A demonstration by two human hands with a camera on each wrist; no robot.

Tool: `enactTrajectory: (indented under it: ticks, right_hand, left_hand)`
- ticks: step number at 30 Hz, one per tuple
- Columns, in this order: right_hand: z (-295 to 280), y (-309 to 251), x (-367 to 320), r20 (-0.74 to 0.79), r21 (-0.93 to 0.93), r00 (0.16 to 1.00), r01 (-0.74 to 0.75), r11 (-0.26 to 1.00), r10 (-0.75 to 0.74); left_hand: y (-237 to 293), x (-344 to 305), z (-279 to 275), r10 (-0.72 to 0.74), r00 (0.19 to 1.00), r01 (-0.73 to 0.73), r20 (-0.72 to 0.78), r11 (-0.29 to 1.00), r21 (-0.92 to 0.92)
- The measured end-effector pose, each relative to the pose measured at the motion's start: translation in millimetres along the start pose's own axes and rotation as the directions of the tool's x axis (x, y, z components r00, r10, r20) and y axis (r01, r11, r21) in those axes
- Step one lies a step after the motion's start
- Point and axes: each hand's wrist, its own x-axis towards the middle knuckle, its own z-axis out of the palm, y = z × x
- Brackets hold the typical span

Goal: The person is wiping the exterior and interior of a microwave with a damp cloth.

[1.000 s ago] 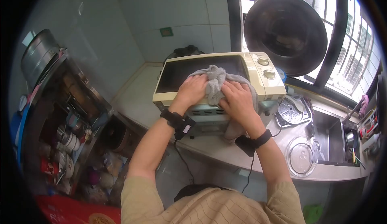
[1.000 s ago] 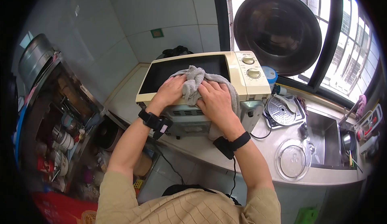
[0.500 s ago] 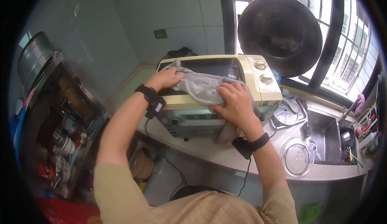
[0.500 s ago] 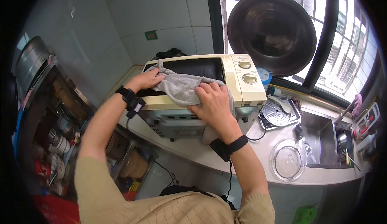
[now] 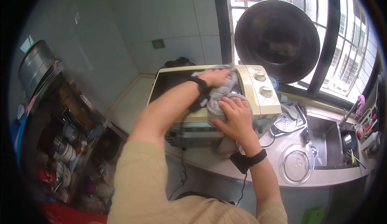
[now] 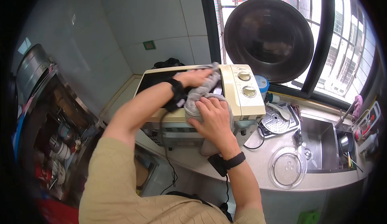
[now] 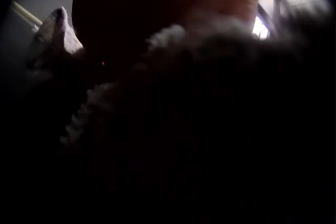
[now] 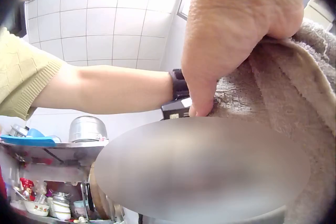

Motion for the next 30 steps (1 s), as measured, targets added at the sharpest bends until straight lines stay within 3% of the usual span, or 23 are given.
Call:
enactTrajectory:
  ticks: [3,5,6,7,9,13,15,19,24,26,27,29,30]
  right_hand:
    - [-1.5,1.7,-4.5,-0.027,0.017,1.0,0.011,1.0,-0.01]
    - [-2.8,3.1,-5.9,-0.046,0.041,0.999,0.029,0.999,-0.027]
    - [-3.3,4.0,-7.0,-0.058,0.059,0.996,0.077,0.995,-0.073]
    - [-3.7,3.2,-9.0,-0.068,0.078,0.99,0.126,0.989,-0.121]
    - [-5.7,5.2,-14.9,-0.055,0.088,0.986,0.163,0.983,-0.158]
    - [-11.3,1.1,-21.0,-0.083,0.172,0.958,0.285,0.943,-0.275]
    - [-13.6,-2.6,-23.4,-0.055,0.159,0.959,0.283,0.946,-0.278]
    - [-14.7,-3.9,-23.2,-0.027,0.098,0.96,0.279,0.955,-0.277]
    - [-12.9,-0.1,-13.4,-0.082,0.081,0.967,0.248,0.965,-0.241]
    - [-12.2,1.7,-12.9,-0.069,0.08,0.974,0.223,0.972,-0.218]
    - [-11.4,3.8,-12.0,-0.064,0.074,0.977,0.209,0.975,-0.204]
    - [-10.4,9.9,-13.0,-0.044,0.063,0.974,0.224,0.973,-0.221]
    - [-9.1,11.7,-14.9,-0.069,0.026,0.969,0.238,0.971,-0.236]
  left_hand:
    - [23.6,-2.7,3.3,-0.046,0.999,0.047,0.022,0.998,-0.034]
    - [19.3,-22.0,8.6,0.109,0.993,-0.1,0.054,0.983,-0.151]
    - [26.5,-44.9,4.0,0.201,0.979,-0.192,0.0,0.932,-0.308]
    - [24.7,-57.8,6.1,0.196,0.981,-0.185,0.003,0.932,-0.312]
    - [23.0,-78.6,10.9,0.297,0.955,-0.253,-0.011,0.79,-0.558]
    - [52.3,-150.4,8.1,0.208,0.978,-0.179,-0.026,0.763,-0.621]
    - [60.2,-172.1,12.2,0.078,0.983,-0.145,-0.164,0.879,-0.453]
    - [60.4,-172.5,24.0,-0.012,0.945,-0.135,-0.326,0.894,-0.426]
    - [78.0,-170.1,29.9,-0.198,0.881,-0.007,-0.429,0.902,-0.431]
    - [83.6,-171.2,37.4,-0.228,0.774,-0.107,-0.59,0.872,-0.478]
    - [83.1,-169.4,45.6,-0.233,0.775,-0.105,-0.588,0.87,-0.482]
    - [78.0,-166.5,70.2,-0.151,0.432,-0.224,-0.889,0.937,-0.268]
    - [78.0,-172.4,78.5,-0.034,0.396,-0.22,-0.918,0.967,-0.131]
